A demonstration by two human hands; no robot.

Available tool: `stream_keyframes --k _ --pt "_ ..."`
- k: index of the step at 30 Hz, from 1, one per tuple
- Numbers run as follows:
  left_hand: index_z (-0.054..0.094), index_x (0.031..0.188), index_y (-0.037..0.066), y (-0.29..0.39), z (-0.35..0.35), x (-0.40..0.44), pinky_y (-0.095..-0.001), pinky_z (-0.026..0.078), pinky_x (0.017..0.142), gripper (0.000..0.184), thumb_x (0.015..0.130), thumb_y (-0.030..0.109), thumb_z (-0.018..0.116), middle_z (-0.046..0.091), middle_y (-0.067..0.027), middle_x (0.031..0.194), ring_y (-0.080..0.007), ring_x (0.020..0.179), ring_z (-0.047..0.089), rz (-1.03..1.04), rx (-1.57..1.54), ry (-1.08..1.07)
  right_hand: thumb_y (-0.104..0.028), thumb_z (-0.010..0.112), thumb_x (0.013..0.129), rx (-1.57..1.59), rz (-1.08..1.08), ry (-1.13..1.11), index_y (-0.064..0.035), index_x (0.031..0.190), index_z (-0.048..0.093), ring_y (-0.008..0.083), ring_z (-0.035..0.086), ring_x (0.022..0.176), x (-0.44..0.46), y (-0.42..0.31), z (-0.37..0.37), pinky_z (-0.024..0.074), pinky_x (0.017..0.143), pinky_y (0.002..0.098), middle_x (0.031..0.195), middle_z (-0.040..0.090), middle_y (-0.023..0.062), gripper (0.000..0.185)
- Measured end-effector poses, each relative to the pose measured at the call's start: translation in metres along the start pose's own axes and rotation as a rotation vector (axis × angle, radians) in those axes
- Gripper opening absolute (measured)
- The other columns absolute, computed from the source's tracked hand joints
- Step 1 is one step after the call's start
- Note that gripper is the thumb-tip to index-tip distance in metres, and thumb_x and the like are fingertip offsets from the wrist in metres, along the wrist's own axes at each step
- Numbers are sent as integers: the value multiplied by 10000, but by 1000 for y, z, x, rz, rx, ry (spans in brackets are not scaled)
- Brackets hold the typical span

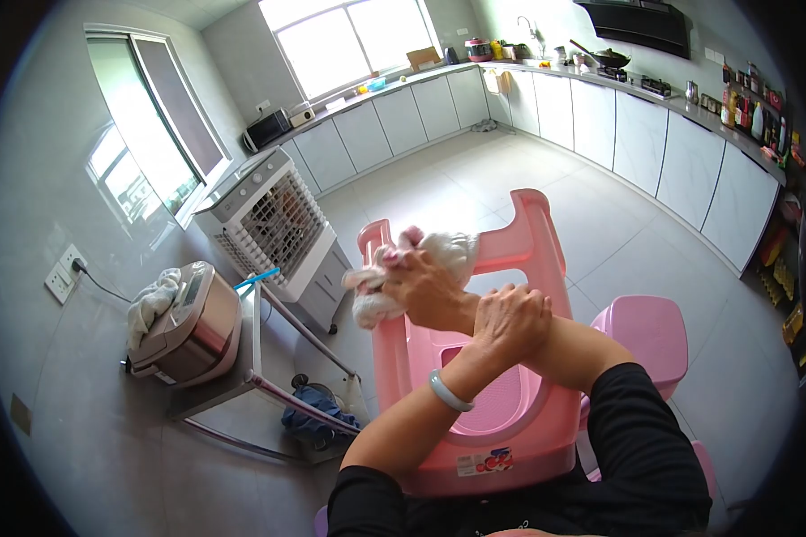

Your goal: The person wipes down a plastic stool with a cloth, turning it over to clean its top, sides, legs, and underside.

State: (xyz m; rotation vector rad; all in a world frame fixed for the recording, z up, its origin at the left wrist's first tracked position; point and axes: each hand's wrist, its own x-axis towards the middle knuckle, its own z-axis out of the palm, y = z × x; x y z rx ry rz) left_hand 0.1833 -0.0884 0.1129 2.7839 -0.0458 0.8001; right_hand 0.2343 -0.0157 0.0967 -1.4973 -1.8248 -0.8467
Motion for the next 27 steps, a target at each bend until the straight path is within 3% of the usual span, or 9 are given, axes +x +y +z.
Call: stream_keyframes --k 6,8,9,12,13,17,21,24,27 --pt "652 702 50 5 -2 6 -477 444 878 213 811 232 634 648 -113 776 -315 871 621 113 -4 302 -134 612 753 -268 353 -96 -92 960 667 334 512 1117 6 22 -33 381 934 501 1071 627 114 218" --pt "658 733 49 0 -3 13 -477 422 933 201 798 239 651 648 -116 832 -330 951 600 168 -6 554 -172 571 797 -318 407 -193 -101 1067 659 343 503 1156 9 26 -47 362 980 500 1181 602 137 292" --pt "663 850 7 -6 -3 13 -533 377 1004 224 801 225 647 620 -185 1020 -398 1124 521 117 -41 515 -191 550 819 -343 435 -242 -106 1120 655 347 499 1175 9 27 -50 353 1003 499 1235 590 149 330" --pt "644 1027 9 -23 -7 23 -547 340 1045 319 819 250 640 552 -218 1212 -431 1243 444 48 51 675 -262 611 799 -370 99 -46 -143 1160 639 347 501 1155 -1 31 -34 373 951 538 1210 575 137 382" --pt "634 1068 15 -28 -9 23 -551 329 1055 344 821 254 638 524 -220 1254 -436 1269 415 -14 57 703 -369 581 848 -621 -48 -120 -123 1282 573 371 461 1235 -2 29 -33 333 1014 582 1318 507 173 499" --pt "602 1177 24 -54 -16 27 -551 294 1086 423 827 259 633 452 -222 1356 -446 1331 339 -188 95 810 -713 504 836 -574 -44 -261 -304 1498 350 337 161 1443 -7 36 -4 79 1143 638 1527 293 93 793" --pt "542 1290 17 -91 -27 29 -499 253 1124 496 867 262 627 428 -238 1405 -406 1362 307 -378 101 831 -387 455 942 165 107 -166 -152 1454 391 396 300 1383 -7 42 -8 174 1118 636 1451 421 150 567" --pt "479 1341 -28 -105 -43 17 -463 234 1140 567 881 270 624 395 -246 1435 -393 1369 297 -584 -18 810 -454 435 956 8 332 -559 -153 1450 404 389 310 1380 15 22 -45 173 1116 638 1489 399 93 579" --pt "368 1393 -86 -131 -40 -13 -452 175 1167 671 901 307 600 329 -301 1455 -401 1401 243 -601 -171 765 -454 540 914 -22 252 -601 -265 1355 547 356 324 1380 9 30 -42 199 1111 627 1485 414 31 479"
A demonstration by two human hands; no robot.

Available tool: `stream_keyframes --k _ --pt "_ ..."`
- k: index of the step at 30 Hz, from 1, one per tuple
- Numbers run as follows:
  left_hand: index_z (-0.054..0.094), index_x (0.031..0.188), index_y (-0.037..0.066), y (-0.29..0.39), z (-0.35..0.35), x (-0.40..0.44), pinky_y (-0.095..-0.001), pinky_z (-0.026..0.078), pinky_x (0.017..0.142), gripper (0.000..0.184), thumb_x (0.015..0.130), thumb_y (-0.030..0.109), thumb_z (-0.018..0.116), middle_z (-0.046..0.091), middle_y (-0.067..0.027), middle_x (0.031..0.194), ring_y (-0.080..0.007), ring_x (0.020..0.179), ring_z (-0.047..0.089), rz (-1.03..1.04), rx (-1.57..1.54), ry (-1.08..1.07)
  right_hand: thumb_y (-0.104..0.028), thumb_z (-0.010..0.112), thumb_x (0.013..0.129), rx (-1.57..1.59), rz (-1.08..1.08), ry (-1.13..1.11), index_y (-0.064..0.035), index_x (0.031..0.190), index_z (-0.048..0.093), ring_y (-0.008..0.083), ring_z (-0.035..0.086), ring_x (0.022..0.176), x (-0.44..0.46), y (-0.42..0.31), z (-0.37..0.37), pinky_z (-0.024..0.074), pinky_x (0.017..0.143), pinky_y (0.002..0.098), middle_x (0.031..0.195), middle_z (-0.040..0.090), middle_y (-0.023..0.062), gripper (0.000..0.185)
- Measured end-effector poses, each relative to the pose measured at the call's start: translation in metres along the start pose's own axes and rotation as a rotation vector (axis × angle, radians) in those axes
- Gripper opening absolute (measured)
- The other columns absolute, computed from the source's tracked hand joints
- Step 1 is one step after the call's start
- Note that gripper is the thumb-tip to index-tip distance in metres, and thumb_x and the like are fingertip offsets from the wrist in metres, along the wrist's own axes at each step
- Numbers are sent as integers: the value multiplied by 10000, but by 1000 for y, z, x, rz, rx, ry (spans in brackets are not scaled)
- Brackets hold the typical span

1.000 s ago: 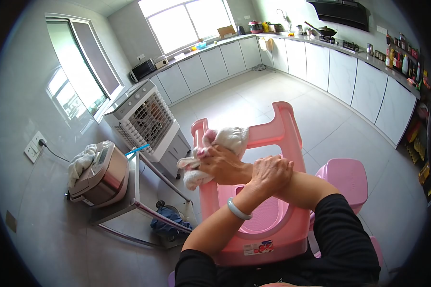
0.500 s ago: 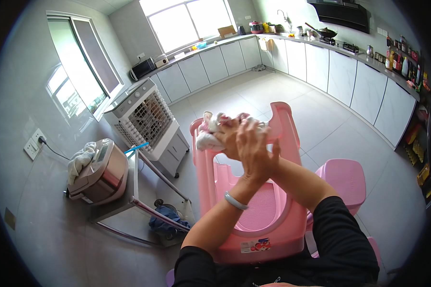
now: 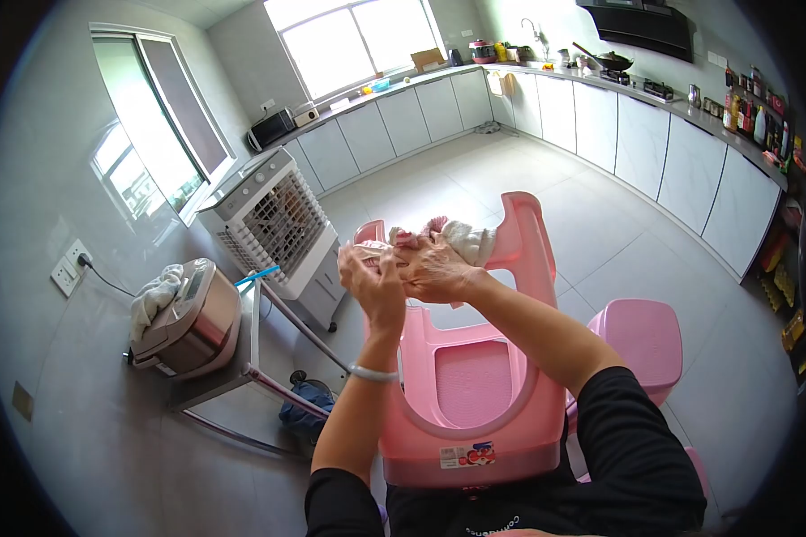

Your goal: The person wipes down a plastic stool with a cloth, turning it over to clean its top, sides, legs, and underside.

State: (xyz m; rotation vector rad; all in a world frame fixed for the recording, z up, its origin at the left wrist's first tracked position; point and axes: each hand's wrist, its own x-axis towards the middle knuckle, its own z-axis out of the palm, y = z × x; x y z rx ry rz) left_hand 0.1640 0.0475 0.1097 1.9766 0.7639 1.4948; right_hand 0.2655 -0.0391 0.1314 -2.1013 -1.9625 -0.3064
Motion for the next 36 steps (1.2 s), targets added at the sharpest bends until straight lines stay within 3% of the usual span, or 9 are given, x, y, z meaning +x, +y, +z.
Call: stream_keyframes --k 5,6,12,18,22,24,28,35,36 --pt "233 1433 -145 -28 -38 -33 -441 237 1150 837 913 400 598 279 -332 1474 -416 1391 289 -134 -26 -374 -351 671 834 2 -62 14 -378 1230 640 348 366 1354 -3 3 0 265 1089 610 1460 448 0 398" --pt "173 1448 -145 -29 -43 -35 -441 270 1139 968 849 414 689 256 -336 1485 -430 1381 307 -50 33 -432 -345 674 838 10 -67 15 -400 1251 621 332 354 1364 -2 3 0 247 1100 612 1459 447 -11 421" --pt "-46 1501 -53 -31 -67 -45 -421 296 1136 1230 688 238 831 323 -311 1464 -428 1381 328 112 377 -617 -305 665 858 16 -64 23 -426 1290 585 317 345 1370 -1 -2 -1 233 1113 626 1456 448 -18 456" --pt "-39 1522 6 -34 -71 -49 -459 368 1077 1105 722 147 710 297 -289 1495 -450 1300 418 -2 355 -615 -258 654 864 12 -160 12 -435 1293 578 338 342 1368 -5 -1 -10 251 1114 617 1488 401 -22 470" --pt "-28 1525 14 -40 -77 -48 -469 394 1042 1054 760 190 676 292 -290 1502 -454 1256 460 -124 430 -669 -170 628 863 -37 -238 -30 -431 1292 577 334 340 1374 -11 14 -11 278 1100 603 1495 383 -12 505" --pt "9 1529 10 -23 -83 -43 -457 375 1064 1001 785 218 647 255 -287 1524 -455 1286 435 -282 470 -741 -122 644 819 -50 -288 126 -407 1216 637 318 386 1339 -27 32 -8 323 1057 570 1431 452 0 488" --pt "113 1520 -1 -46 -73 -53 -486 405 1023 918 814 269 633 235 -201 1564 -442 1209 482 -49 530 -649 -112 729 721 -101 -252 437 -356 1012 725 206 502 1227 -65 52 -13 327 961 510 1239 607 -69 380" --pt "158 1517 -1 -26 -69 -51 -468 379 1064 877 834 290 627 167 -143 1600 -437 1280 435 -61 534 -684 -113 757 700 -157 -113 592 -241 1028 733 301 517 1173 -93 74 -18 340 1008 545 1227 615 40 353" --pt "158 1518 1 -31 -70 -51 -466 377 1067 876 835 290 626 162 -140 1602 -436 1290 428 -58 546 -678 -71 715 705 -112 -94 646 -199 1057 724 356 513 1143 -96 73 -21 390 983 523 1223 608 87 375"
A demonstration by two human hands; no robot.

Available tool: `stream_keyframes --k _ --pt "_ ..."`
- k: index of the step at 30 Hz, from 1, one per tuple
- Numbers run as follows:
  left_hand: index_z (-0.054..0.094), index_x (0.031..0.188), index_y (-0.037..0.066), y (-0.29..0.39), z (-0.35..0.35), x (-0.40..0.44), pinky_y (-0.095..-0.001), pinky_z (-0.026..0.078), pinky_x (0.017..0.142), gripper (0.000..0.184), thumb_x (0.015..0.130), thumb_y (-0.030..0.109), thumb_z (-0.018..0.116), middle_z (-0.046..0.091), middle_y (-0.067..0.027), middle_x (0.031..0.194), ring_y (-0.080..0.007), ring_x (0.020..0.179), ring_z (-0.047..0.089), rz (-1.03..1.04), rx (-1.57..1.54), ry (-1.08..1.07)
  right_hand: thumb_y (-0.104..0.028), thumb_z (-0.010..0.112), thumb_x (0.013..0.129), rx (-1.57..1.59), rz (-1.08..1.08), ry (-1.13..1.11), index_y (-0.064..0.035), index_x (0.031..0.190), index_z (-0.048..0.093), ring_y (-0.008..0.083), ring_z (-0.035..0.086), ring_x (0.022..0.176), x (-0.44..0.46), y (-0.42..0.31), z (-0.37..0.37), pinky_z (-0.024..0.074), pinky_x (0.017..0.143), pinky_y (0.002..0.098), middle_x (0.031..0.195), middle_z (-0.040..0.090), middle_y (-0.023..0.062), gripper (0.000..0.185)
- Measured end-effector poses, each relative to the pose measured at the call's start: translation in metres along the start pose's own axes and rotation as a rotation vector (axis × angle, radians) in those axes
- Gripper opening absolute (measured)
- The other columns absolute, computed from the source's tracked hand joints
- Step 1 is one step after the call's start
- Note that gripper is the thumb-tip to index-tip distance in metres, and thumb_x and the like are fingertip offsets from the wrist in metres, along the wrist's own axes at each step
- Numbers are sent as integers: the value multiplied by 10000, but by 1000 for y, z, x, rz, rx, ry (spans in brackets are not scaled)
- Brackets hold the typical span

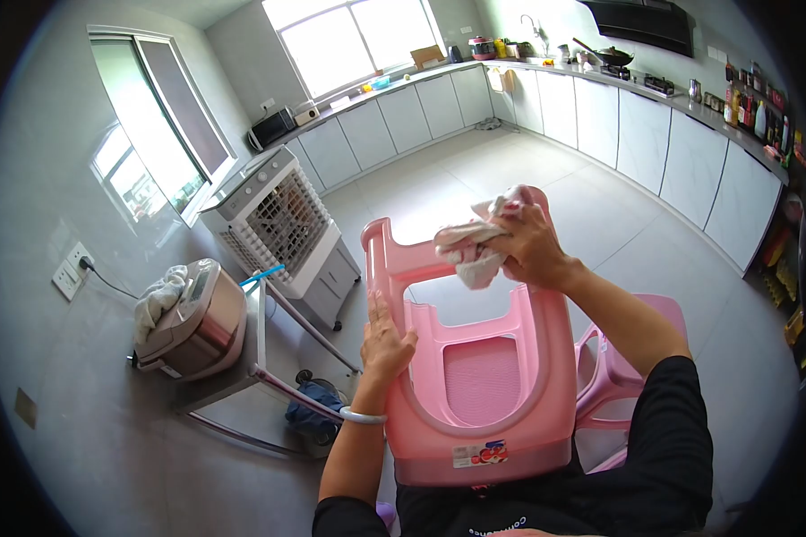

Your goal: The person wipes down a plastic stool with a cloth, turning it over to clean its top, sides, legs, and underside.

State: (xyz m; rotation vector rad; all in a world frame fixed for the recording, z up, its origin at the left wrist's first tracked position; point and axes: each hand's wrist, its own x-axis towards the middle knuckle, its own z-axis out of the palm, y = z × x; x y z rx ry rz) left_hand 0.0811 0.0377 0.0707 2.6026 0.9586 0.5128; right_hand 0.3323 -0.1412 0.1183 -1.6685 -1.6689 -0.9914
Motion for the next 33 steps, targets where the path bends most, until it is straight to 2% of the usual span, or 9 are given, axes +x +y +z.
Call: stream_keyframes --k 3,4,7,9,11,14,23,28,33 --pt "152 1527 18 -8 -2 -2 -454 346 1084 909 819 305 644 152 -162 1602 -439 1292 427 -28 -13 -3 -46 665 668 -20 277 72 -148 1025 724 369 525 1149 -6 19 -3 419 989 466 1177 622 137 376" --pt "152 1528 21 -8 -3 -2 -454 348 1084 910 819 307 644 152 -162 1602 -439 1295 425 -31 -25 -3 -35 625 675 17 364 52 -106 1048 702 411 522 1133 -8 27 -2 429 993 468 1173 614 179 387" --pt "150 1530 25 -8 1 0 -454 353 1082 912 817 309 643 155 -162 1601 -442 1296 425 5 -35 12 -40 617 719 78 372 -46 -127 1061 696 416 499 1151 -19 53 8 442 981 482 1190 606 159 362" --pt "149 1531 23 -20 13 3 -454 359 1078 914 816 307 642 155 -163 1601 -445 1287 432 44 8 76 -49 609 734 128 334 -69 -103 1060 686 438 534 1118 -22 58 3 417 1015 476 1132 630 196 340" --pt "151 1530 19 -6 -2 -2 -450 360 1077 921 810 308 648 157 -165 1600 -449 1276 440 -27 -30 19 -53 611 732 97 246 -35 -72 1048 682 425 545 1115 -27 59 2 404 1023 469 1118 635 197 324" --pt "157 1528 17 -4 -8 -5 -444 362 1076 929 802 313 656 161 -167 1598 -456 1259 452 -63 -70 -15 -36 589 730 199 348 -97 -41 1076 673 408 539 1166 -42 41 -12 357 1076 460 1146 629 220 356" --pt "173 1526 19 -5 -8 -3 -439 359 1079 922 805 323 661 174 -168 1594 -444 1277 445 -57 -87 4 -26 538 697 300 349 -101 -2 1085 673 436 487 1218 -83 -37 -62 291 1100 495 1226 585 253 411" --pt "188 1521 19 -8 -5 -8 -438 347 1092 913 807 306 680 182 -172 1591 -431 1317 412 -64 -104 16 -45 543 662 358 447 -102 -8 1101 678 466 461 1212 -107 -92 -88 288 1094 502 1250 572 247 461" --pt "191 1514 2 -15 -2 -7 -421 330 1111 904 815 306 677 191 -188 1584 -395 1375 358 -47 -102 43 -95 593 704 405 519 -47 -10 1101 683 409 521 1169 -128 -130 -97 327 1057 474 1240 580 220 415"
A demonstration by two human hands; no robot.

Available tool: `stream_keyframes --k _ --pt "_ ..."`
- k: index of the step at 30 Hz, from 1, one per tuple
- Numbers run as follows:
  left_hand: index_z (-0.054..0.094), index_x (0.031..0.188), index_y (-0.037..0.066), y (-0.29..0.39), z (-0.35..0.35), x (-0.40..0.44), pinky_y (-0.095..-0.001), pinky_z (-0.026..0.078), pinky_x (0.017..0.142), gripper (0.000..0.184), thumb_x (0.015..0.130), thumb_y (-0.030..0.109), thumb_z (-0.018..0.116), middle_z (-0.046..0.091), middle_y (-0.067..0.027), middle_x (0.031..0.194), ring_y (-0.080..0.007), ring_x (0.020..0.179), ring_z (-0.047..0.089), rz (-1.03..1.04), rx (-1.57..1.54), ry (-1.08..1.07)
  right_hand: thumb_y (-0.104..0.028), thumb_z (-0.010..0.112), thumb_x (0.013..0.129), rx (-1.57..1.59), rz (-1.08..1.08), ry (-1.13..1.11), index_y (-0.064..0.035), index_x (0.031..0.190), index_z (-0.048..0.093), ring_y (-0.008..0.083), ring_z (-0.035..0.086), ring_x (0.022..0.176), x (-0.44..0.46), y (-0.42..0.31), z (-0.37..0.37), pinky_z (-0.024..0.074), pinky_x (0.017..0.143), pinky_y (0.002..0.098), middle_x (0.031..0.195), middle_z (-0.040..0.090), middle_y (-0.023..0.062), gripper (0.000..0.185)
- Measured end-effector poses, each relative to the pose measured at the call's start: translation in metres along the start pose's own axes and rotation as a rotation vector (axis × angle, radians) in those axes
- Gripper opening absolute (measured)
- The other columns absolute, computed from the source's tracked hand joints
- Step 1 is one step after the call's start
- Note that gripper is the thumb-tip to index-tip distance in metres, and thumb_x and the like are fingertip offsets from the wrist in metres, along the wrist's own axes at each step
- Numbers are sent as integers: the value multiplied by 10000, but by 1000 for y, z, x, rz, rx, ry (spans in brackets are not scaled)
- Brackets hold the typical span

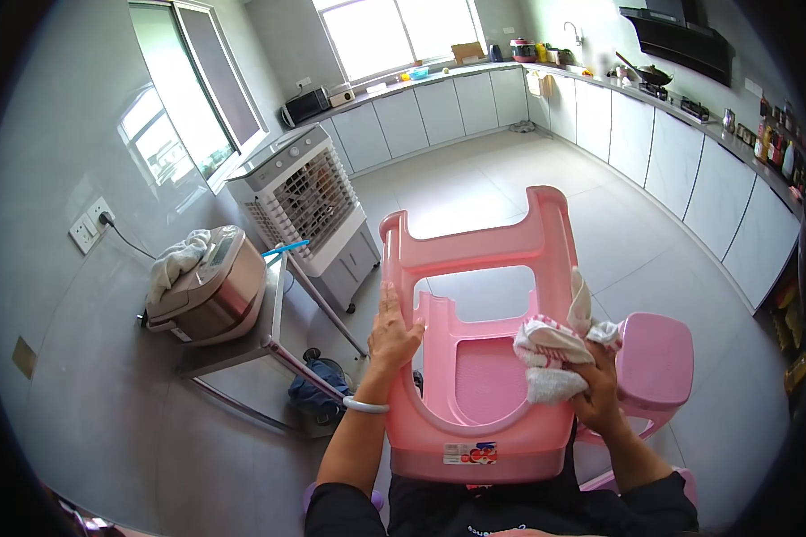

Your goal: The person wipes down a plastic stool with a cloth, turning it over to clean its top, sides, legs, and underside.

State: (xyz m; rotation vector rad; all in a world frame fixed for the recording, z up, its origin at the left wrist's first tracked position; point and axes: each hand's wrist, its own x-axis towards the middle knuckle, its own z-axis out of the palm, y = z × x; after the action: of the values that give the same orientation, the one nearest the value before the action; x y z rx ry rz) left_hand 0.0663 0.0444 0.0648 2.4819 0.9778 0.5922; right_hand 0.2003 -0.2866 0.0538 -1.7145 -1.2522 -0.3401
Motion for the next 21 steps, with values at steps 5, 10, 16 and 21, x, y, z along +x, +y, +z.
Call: stream_keyframes --k 5,10,16,21 --pt "194 1511 -8 4 0 2 -405 317 1123 891 824 306 666 195 -198 1581 -380 1397 330 6 -27 -11 -165 623 758 46 80 34 2 1135 672 390 507 1199 -35 -10 3 312 1065 471 1233 585 219 416" --pt "214 1498 -36 4 -2 7 -393 300 1137 880 818 288 668 200 -223 1572 -386 1404 314 75 -44 -13 -202 620 772 1 101 77 0 1177 656 395 485 1233 -43 -27 6 289 1080 487 1266 572 224 454" --pt "232 1480 -72 -4 3 8 -388 291 1141 864 804 248 664 220 -259 1554 -394 1405 308 150 -40 -13 -166 613 746 23 52 72 0 1167 650 404 478 1241 -17 17 6 283 1089 494 1265 570 229 453" --pt "239 1474 -81 -2 0 7 -387 291 1140 854 798 232 656 226 -276 1546 -402 1403 309 162 -49 -14 -26 538 686 22 -105 165 3 1163 634 406 482 1199 77 79 14 289 1089 470 1235 576 216 487"
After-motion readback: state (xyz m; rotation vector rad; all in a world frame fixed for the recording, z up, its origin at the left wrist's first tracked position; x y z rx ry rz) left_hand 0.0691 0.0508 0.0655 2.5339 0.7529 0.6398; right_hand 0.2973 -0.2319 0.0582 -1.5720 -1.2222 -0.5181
